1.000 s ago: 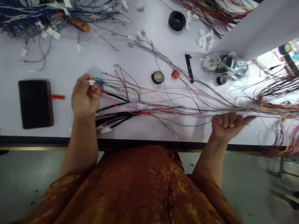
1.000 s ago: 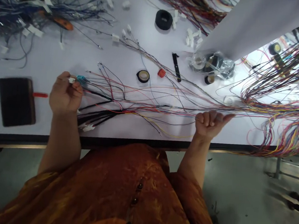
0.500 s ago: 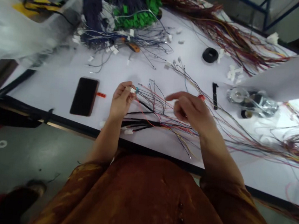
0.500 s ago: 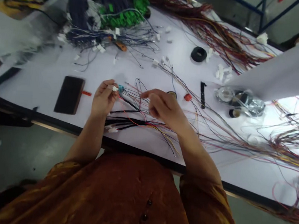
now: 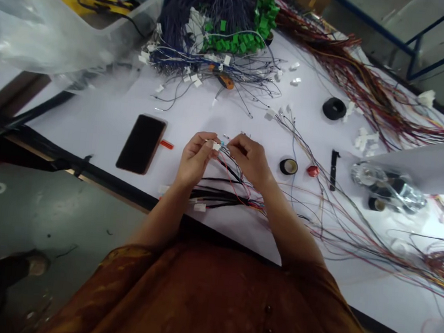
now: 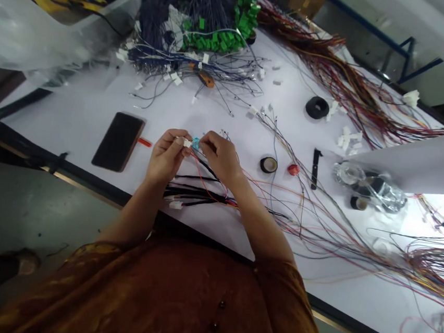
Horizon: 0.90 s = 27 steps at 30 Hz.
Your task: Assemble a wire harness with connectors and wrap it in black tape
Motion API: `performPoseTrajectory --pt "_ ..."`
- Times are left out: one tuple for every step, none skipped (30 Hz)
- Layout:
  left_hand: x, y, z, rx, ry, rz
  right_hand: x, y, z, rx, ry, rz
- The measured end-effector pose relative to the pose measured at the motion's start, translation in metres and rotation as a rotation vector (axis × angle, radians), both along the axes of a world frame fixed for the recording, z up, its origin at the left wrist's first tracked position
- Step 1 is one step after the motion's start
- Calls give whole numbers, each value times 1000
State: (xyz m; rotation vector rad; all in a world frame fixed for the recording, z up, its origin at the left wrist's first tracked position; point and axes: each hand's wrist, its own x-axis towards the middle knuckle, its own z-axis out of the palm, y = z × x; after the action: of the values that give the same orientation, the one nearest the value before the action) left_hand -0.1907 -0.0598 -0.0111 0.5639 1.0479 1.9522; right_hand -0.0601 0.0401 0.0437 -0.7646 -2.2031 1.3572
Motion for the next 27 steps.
performPoseTrajectory --pt "0 0 -1 -3 2 5 5 -3 -2 0 6 -16" --pt "1 0 -1 -5 6 13 8 -6 -3 -1 10 -37" --pt "1 0 -1 -7 10 21 11 -8 -4 -3 10 -59" --pt "2 1 -1 -9 14 27 13 -10 -3 -5 11 -80" --pt "3 1 0 -9 18 29 14 -11 -3 -6 13 -95" --pt "3 1 0 -9 22 28 14 -12 -2 -4 15 -102" --pt "3 1 1 -11 25 24 15 -12 -2 4 16 -104" --pt "3 1 1 -14 28 18 15 -12 -3 17 19 -100" --pt "4 1 2 -16 29 13 15 -12 -3 33 19 -95" --pt "4 1 2 -17 29 12 15 -12 -4 52 17 -92" --pt "4 1 2 -18 29 11 16 -12 -5 71 16 -89" --pt "4 1 2 -18 30 10 16 -13 -6 89 15 -86" --pt "4 1 2 -18 32 8 16 -13 -7 106 15 -84" --pt "4 1 1 -16 35 6 16 -14 -7 123 13 -83" --pt "5 1 1 -16 41 3 16 -15 -7 141 11 -84" --pt "5 1 1 -20 46 -2 16 -16 -7 159 7 -86" --pt "5 1 0 -25 49 -8 16 -17 -6 178 0 -87" --pt "5 1 0 -33 51 -12 16 -18 -5 197 -8 -90" --pt "5 1 -1 -42 53 -16 16 -19 -4 216 -18 -92" --pt "5 1 -2 -51 56 -19 16 -21 -3 233 -29 -93" --pt "6 1 -2 -58 63 -21 16 -22 -2 250 -43 -93" --pt "6 0 -3 -63 76 -27 15 -23 -2 267 -58 -90" --pt "6 0 -3 -66 95 -34 15 -24 -1 286 -68 -86" --pt "7 0 -4 -67 117 -43 14 -24 -1 301 -77 -80" --pt "7 0 -4 -66 138 -51 14 -25 -2 311 -84 -74" --pt "7 -1 -4 -64 155 -58 14 -25 -2 312 -88 -70" --pt "8 -1 -5 -61 166 -63 14 -24 -3 302 -86 -69"
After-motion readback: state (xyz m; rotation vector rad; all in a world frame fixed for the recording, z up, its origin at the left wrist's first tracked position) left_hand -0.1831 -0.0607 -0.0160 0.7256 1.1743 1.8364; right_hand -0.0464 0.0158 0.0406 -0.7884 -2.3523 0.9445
